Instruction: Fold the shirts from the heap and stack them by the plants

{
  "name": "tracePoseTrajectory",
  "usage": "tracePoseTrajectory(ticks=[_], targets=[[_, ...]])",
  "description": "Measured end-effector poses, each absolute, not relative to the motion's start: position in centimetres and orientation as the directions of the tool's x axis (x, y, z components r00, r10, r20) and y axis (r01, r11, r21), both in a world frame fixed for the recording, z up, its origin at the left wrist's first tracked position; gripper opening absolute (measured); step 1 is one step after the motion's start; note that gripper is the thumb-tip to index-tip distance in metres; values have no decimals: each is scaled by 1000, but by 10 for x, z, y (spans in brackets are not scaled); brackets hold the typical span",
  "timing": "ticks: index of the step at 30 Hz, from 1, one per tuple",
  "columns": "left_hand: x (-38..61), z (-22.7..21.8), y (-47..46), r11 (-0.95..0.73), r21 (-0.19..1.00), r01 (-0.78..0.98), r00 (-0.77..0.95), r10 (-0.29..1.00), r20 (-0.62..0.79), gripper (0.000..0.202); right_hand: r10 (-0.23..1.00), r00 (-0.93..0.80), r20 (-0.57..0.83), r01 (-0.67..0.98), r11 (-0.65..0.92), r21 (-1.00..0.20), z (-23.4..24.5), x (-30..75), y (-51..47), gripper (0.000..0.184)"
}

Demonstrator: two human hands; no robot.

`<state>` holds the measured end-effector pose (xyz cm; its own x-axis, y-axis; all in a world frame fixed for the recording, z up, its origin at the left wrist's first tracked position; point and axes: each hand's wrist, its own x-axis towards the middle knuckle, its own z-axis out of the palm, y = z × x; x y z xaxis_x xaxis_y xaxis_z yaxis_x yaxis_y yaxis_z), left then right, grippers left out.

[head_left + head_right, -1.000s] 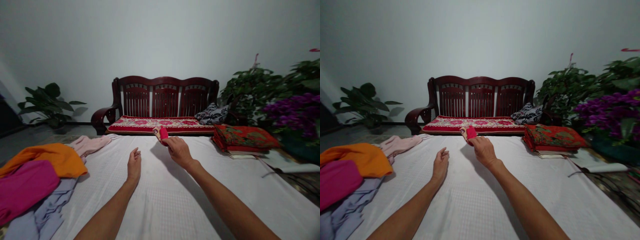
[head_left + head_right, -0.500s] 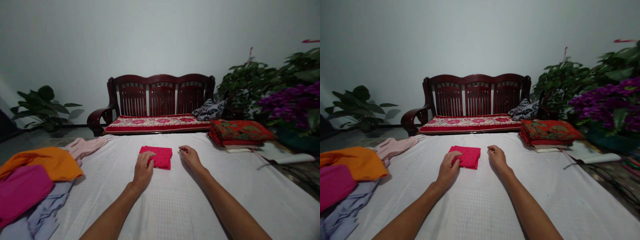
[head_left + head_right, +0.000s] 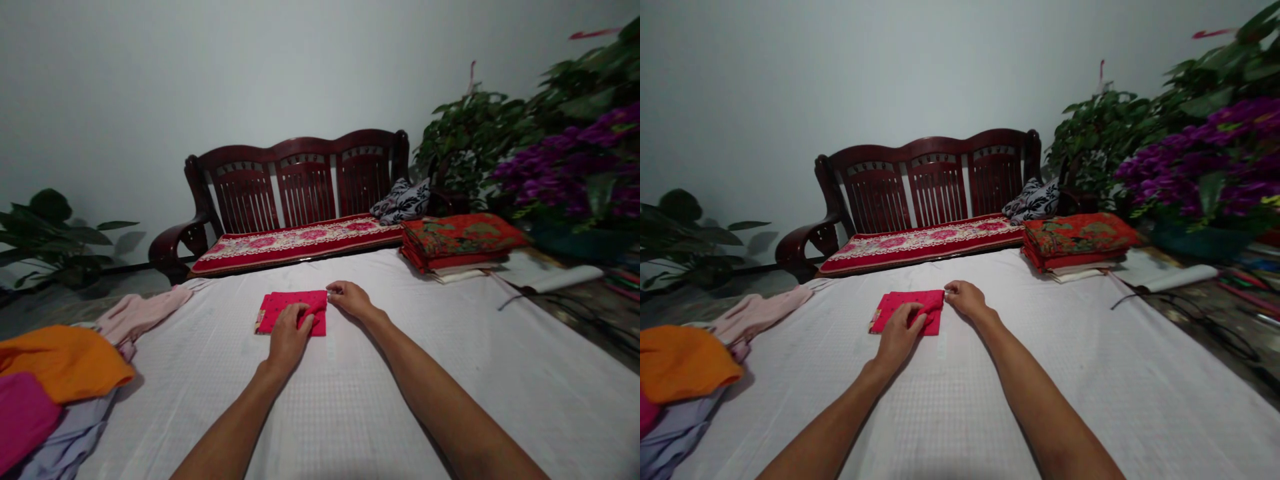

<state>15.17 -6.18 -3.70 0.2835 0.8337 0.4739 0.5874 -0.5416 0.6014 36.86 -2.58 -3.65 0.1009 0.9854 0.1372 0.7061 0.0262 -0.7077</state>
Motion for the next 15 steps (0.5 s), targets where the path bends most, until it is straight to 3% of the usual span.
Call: tracePoseTrajectory(ticks=[6,10,15], targets=[[150,-37,-61,-599,536,595,356,795,492,29,987,24,161,720,94,-688,-36,367,-17,24],[147,-40,-56,-545,629,555,245,829,502,16,985,7,170,726,111,-678,-32,364,-14,26],[143,-41,-51,-460,725,512,125,875,467,21,986,-14,164,726,123,-677,-32,361,-11,28]])
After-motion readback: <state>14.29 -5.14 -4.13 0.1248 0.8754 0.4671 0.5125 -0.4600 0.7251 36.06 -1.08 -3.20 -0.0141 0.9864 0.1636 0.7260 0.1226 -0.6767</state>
